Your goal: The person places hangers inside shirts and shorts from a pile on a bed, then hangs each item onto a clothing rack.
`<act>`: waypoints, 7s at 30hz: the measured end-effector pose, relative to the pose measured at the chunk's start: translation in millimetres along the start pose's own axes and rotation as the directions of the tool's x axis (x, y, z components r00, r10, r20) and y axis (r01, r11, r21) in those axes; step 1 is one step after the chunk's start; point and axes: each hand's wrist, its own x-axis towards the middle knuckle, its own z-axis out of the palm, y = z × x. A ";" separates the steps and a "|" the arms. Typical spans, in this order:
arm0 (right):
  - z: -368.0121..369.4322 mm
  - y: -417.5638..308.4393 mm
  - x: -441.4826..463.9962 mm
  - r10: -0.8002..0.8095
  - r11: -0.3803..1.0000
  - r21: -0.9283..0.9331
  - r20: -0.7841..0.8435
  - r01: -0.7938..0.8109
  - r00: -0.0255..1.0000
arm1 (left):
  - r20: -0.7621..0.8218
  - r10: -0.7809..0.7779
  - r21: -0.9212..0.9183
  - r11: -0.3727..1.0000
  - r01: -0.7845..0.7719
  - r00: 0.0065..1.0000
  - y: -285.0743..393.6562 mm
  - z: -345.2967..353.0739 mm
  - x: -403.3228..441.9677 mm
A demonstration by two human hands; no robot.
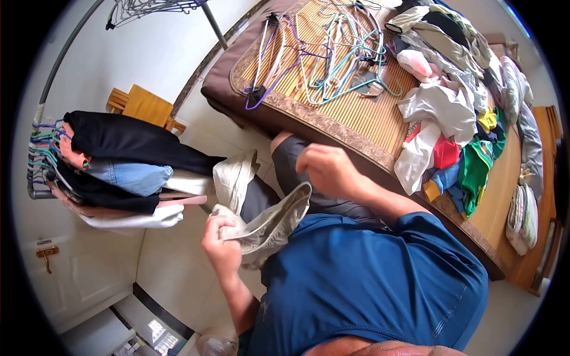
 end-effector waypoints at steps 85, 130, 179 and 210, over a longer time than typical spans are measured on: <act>-163.4 -7.6 -20.2 0.377 0.662 0.208 0.738 -0.720 0.560 | -0.223 -0.410 -0.191 0.908 0.373 0.884 -77.5 34.5 76.2; -72.0 6.2 35.8 0.303 0.840 0.034 0.799 -0.542 0.519 | -0.202 -0.084 -0.079 0.994 0.069 0.976 4.2 2.4 45.7; 40.0 64.5 6.2 0.394 0.579 0.521 0.495 -0.628 0.774 | -0.261 0.147 0.255 0.964 -0.079 0.954 -9.5 -27.6 45.3; 87.0 9.4 28.2 0.492 0.785 0.245 0.312 -0.570 0.812 | -0.372 0.288 0.361 0.921 -0.149 0.882 13.6 -52.4 35.6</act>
